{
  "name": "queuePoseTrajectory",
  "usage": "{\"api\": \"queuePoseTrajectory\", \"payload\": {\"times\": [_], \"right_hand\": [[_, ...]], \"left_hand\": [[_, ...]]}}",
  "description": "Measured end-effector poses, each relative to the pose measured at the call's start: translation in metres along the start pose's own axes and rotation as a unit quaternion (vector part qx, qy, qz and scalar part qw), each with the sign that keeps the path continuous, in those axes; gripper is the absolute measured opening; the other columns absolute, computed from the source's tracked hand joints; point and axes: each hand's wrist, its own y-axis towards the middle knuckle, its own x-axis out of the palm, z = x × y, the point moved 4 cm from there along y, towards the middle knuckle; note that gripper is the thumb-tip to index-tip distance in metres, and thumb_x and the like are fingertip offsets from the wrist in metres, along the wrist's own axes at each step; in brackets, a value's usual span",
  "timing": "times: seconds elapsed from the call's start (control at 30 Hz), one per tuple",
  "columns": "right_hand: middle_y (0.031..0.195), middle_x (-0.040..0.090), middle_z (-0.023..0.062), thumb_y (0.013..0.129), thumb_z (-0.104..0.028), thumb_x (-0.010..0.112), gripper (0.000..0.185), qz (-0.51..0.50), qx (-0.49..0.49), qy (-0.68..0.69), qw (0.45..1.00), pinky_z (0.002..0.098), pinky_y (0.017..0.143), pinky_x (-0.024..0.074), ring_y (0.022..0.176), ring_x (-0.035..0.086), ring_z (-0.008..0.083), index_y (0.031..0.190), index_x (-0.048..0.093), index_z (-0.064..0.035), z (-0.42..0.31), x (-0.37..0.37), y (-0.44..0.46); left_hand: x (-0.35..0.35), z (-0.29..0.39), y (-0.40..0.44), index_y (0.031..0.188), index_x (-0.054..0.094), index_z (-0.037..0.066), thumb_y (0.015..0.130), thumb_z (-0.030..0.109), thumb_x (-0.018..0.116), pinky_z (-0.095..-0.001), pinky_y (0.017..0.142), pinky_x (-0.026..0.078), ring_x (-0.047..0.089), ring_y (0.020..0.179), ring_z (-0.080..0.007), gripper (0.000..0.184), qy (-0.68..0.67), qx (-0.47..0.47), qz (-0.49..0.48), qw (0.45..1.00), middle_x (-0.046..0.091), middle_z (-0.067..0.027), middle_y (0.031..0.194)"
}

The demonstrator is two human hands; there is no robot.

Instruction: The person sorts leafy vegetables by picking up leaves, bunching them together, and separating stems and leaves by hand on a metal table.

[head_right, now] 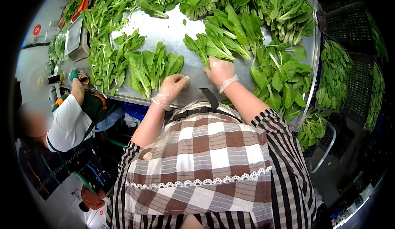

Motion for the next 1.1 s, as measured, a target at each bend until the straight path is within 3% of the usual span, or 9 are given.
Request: {"api": "queuePoseTrajectory", "payload": {"times": [0.1,0.2,0.3,0.5,0.7,1.1], "right_hand": [[0.072,0.068,0.012,0.075,-0.035,0.076,0.03,-0.002,0.02,0.119,0.993,0.0386,0.062,0.0526,0.067,0.067,0.0294,0.083,0.065,-0.0075,0.003,0.006,0.002],[0.07,0.066,0.0114,0.073,-0.032,0.079,0.032,-0.059,0.014,0.28,0.958,0.0346,0.061,0.0513,0.064,0.064,0.0235,0.084,0.066,-0.0054,-0.002,0.001,-0.011],[0.069,0.064,0.0066,0.074,-0.026,0.081,0.031,-0.083,-0.022,0.366,0.927,0.028,0.059,0.0488,0.06,0.058,0.014,0.084,0.065,-0.0015,-0.008,-0.005,-0.031],[0.076,0.065,0.0032,0.085,-0.014,0.074,0.018,-0.091,0.078,0.576,0.809,0.0226,0.058,0.0475,0.064,0.058,0.0085,0.087,0.064,0.0005,-0.006,-0.006,-0.053],[0.081,0.065,0.005,0.088,-0.015,0.07,0.018,-0.084,0.065,0.654,0.749,0.0228,0.06,0.0493,0.065,0.059,0.0098,0.093,0.062,0.0012,-0.012,-0.007,-0.059],[0.087,0.065,0.0061,0.087,-0.009,0.07,0.019,-0.088,0.048,0.704,0.703,0.0242,0.063,0.0515,0.069,0.06,0.0106,0.1,0.061,0.0008,-0.01,-0.005,-0.063]], "left_hand": [[0.02,0.004,-0.003,0.111,0.063,-0.005,0.09,0.023,0.068,-0.0233,0.072,0.049,0.06,0.078,-0.0099,0.035,-0.163,-0.033,-0.048,0.985,0.067,-0.0053,0.092],[0.026,0.036,-0.01,0.11,0.062,-0.003,0.089,0.021,0.069,-0.0229,0.069,0.048,0.06,0.076,-0.0092,0.033,-0.298,-0.018,0.007,0.954,0.067,-0.0045,0.091],[0.031,0.047,-0.009,0.102,0.063,-0.001,0.087,0.016,0.07,-0.0227,0.067,0.047,0.058,0.075,-0.0087,0.023,-0.306,0.033,-0.016,0.951,0.066,-0.0041,0.089],[0.031,0.061,-0.023,0.103,0.064,0.0,0.087,0.008,0.067,-0.0236,0.069,0.047,0.058,0.074,-0.0092,0.019,-0.282,0.086,-0.02,0.955,0.066,-0.0038,0.087],[0.033,0.067,-0.031,0.107,0.064,0.0,0.088,0.006,0.065,-0.0239,0.07,0.048,0.058,0.075,-0.0094,0.02,-0.35,0.097,-0.01,0.932,0.066,-0.0031,0.089],[0.035,0.064,-0.031,0.112,0.063,0.002,0.09,0.009,0.064,-0.024,0.072,0.048,0.059,0.075,-0.0087,0.023,-0.392,0.07,-0.017,0.917,0.067,-0.0038,0.092]]}}
